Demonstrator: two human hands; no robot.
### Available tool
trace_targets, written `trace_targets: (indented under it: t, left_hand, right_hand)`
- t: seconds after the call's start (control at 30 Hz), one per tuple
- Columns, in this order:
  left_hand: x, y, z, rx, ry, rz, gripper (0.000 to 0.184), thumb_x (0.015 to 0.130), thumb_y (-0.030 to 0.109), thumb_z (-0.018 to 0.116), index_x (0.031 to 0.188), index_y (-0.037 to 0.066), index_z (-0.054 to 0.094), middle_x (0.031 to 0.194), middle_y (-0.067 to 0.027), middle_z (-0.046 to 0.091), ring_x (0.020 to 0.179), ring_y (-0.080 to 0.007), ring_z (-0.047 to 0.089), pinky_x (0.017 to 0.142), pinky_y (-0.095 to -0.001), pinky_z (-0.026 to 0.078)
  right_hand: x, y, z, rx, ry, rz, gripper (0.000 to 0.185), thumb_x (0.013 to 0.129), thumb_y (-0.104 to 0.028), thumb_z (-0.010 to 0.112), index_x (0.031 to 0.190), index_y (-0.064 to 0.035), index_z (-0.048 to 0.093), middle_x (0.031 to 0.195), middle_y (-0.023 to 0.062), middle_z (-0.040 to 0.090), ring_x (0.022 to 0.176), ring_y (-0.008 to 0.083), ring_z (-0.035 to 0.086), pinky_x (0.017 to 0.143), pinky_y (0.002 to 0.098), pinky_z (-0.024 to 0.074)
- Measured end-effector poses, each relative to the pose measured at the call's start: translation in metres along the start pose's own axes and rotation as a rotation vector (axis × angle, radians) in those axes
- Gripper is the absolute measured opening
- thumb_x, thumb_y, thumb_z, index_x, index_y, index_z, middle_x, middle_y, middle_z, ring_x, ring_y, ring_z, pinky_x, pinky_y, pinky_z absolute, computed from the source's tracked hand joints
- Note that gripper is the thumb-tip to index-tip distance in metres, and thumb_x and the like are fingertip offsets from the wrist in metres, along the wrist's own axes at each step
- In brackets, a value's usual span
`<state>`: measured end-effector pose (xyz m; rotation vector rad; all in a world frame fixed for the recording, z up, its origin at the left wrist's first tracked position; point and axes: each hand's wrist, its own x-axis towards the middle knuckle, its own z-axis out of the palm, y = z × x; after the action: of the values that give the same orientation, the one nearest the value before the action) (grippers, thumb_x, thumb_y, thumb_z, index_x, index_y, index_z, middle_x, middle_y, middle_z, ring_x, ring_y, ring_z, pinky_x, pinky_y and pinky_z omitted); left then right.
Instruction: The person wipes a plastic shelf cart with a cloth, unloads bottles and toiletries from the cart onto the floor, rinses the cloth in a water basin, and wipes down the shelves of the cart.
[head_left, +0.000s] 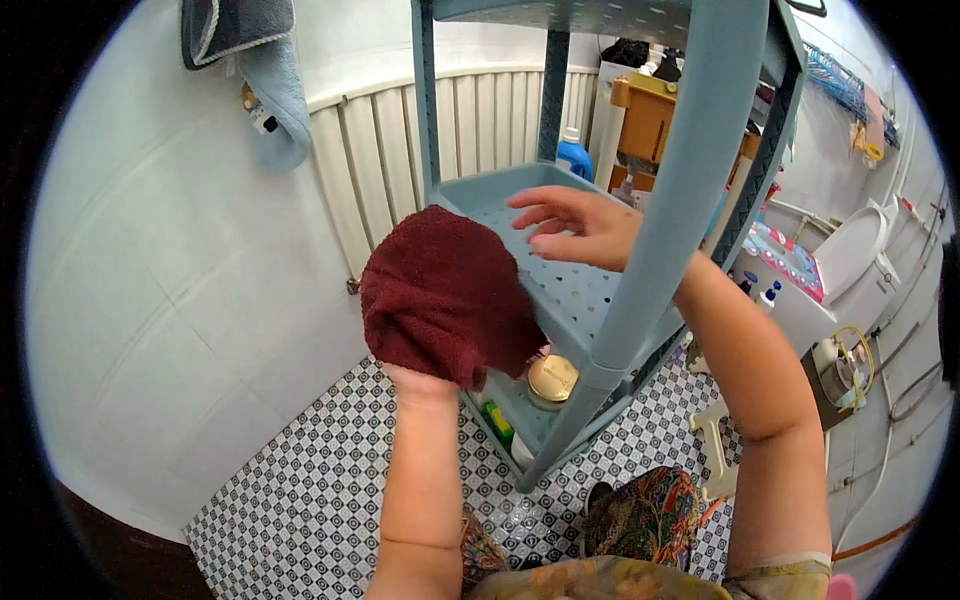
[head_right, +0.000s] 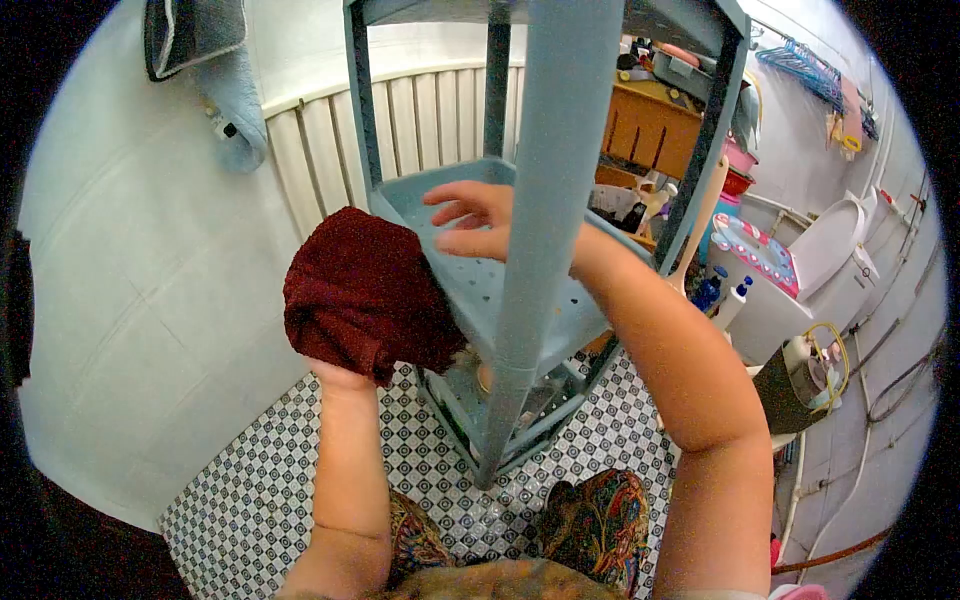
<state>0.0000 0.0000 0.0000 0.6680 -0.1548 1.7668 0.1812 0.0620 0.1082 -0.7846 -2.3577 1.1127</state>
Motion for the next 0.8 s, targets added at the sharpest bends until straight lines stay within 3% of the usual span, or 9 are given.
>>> trace_targets:
  t: [0.17,0.3,0.33,0.4,0.43,0.5,0.53,0.6,0.8]
  left_hand:
    - [0.006,0.001,0.015,0.031,-0.126,0.048,0.055,0.084,0.045,0.036,0.121,0.004,0.039,0.119,-0.0136,0.045,0.107,-0.0295,0.046,0.093,-0.0424,0.037]
    - [0.023,-0.014,0.018,-0.056,-0.139,0.008,0.055,0.085,0.045,0.034,0.12,0.004,0.039,0.118,-0.014,0.046,0.107,-0.0294,0.046,0.093,-0.042,0.037]
    - [0.033,-0.018,0.017,-0.12,-0.16,-0.062,0.054,0.085,0.045,0.033,0.12,0.004,0.039,0.119,-0.014,0.046,0.107,-0.0292,0.046,0.093,-0.0419,0.037]
    - [0.054,-0.024,0.01,-0.343,-0.319,-0.22,0.051,0.086,0.042,0.032,0.12,0.004,0.04,0.119,-0.0137,0.046,0.108,-0.0283,0.045,0.093,-0.0416,0.037]
    - [0.059,-0.023,0.027,0.011,-0.02,-0.158,0.048,0.087,0.039,0.033,0.12,0.004,0.04,0.119,-0.0129,0.046,0.106,-0.0274,0.046,0.093,-0.0408,0.036]
    - [0.071,-0.021,0.017,0.04,-0.03,-0.188,0.042,0.089,0.033,0.031,0.116,0.005,0.045,0.119,-0.0117,0.047,0.107,-0.0273,0.045,0.091,-0.0418,0.037]
    - [0.064,-0.018,0.017,0.162,0.098,-0.097,0.042,0.089,0.032,0.033,0.117,0.003,0.043,0.115,-0.01,0.048,0.106,-0.0247,0.045,0.091,-0.0404,0.037]
    - [0.048,-0.014,0.005,0.412,0.215,-0.003,0.038,0.086,0.024,0.044,0.118,0.004,0.041,0.103,-0.0069,0.048,0.098,-0.019,0.046,0.088,-0.0363,0.037]
    - [0.024,-0.035,-0.027,0.926,0.163,0.029,0.039,0.084,0.017,0.048,0.122,0.009,0.04,0.092,-0.0036,0.049,0.086,-0.013,0.047,0.078,-0.0292,0.039]
  right_hand:
    - [0.029,-0.014,0.021,0.094,-0.117,0.003,0.067,0.078,-0.042,0.057,0.128,-0.0049,0.032,0.126,0.0203,0.037,0.119,0.0275,0.033,0.099,0.0402,0.0258]
    - [0.029,-0.02,0.005,0.088,-0.097,0.107,0.054,0.079,-0.032,0.058,0.12,-0.0019,0.04,0.11,0.0131,0.051,0.101,0.0205,0.05,0.08,0.0309,0.0446]
    - [0.028,-0.023,-0.002,0.056,-0.036,0.144,0.047,0.079,-0.025,0.058,0.116,-0.0007,0.042,0.103,0.0088,0.055,0.091,0.0154,0.054,0.07,0.0263,0.048]
    - [0.033,-0.016,-0.017,0.104,0.158,0.187,0.037,0.076,-0.02,0.059,0.107,-0.0013,0.05,0.095,0.0087,0.058,0.084,0.0149,0.057,0.07,0.0277,0.0481]
    - [0.032,-0.015,-0.028,0.134,0.231,0.191,0.033,0.076,-0.019,0.059,0.103,-0.0014,0.053,0.092,0.0089,0.059,0.081,0.0154,0.058,0.07,0.028,0.0484]
    - [0.032,-0.003,-0.057,0.289,0.583,0.163,0.026,0.075,-0.015,0.058,0.097,-0.0015,0.056,0.085,0.0092,0.061,0.076,0.0173,0.059,0.07,0.0287,0.0489]
    - [0.029,0.028,-0.099,0.033,0.603,0.032,0.026,0.074,-0.013,0.057,0.097,-0.0011,0.055,0.086,0.0099,0.06,0.075,0.018,0.059,0.07,0.0288,0.0491]
    - [0.027,0.01,-0.105,0.317,0.818,0.106,0.028,0.074,-0.013,0.056,0.099,0.0005,0.054,0.089,0.0121,0.059,0.076,0.0193,0.059,0.069,0.03,0.0495]
    - [0.058,0.035,-0.085,0.144,0.692,0.145,0.039,0.071,-0.01,0.057,0.108,0.0,0.048,0.089,0.013,0.057,0.081,0.0216,0.057,0.068,0.0288,0.049]
